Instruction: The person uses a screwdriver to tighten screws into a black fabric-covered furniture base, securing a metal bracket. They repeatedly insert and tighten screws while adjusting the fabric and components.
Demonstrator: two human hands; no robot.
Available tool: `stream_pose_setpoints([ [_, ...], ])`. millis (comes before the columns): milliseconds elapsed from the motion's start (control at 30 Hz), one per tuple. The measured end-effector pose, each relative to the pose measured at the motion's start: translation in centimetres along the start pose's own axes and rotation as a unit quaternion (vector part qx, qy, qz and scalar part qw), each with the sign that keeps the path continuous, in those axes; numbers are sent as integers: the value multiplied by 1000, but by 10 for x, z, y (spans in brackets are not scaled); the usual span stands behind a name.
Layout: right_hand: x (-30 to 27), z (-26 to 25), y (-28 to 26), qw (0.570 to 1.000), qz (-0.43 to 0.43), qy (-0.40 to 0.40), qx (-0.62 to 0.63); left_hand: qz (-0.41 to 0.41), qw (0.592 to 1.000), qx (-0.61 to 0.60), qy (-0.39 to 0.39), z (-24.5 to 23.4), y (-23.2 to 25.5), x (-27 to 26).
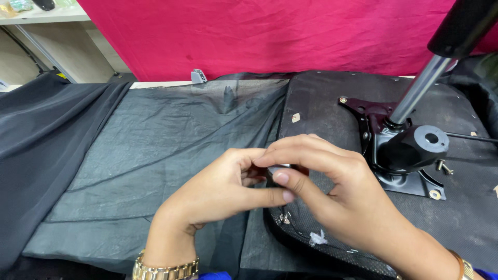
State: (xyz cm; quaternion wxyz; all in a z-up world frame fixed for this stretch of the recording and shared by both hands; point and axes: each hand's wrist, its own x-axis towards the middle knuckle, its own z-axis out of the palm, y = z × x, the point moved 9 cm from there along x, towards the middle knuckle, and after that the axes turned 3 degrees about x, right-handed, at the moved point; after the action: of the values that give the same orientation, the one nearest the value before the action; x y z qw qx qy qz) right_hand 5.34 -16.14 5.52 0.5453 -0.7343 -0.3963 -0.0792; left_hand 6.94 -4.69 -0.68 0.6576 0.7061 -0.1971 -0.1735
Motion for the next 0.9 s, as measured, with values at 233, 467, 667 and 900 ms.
stream_pose_setpoints([
  [233,-20,-2,-16,990,-6,107,-88,76,996,6,51,12,2,1],
  [467,-42,-19,-14,973,82,195,-93,114,987,29,109,26,3,-4],
  [667,-45,-17,-28,968,70,195,-139,90,986,63,124,23,3,-6],
  [900,-41,-16,-27,975,50,168,-134,100,986,72,108,21,7,-1],
])
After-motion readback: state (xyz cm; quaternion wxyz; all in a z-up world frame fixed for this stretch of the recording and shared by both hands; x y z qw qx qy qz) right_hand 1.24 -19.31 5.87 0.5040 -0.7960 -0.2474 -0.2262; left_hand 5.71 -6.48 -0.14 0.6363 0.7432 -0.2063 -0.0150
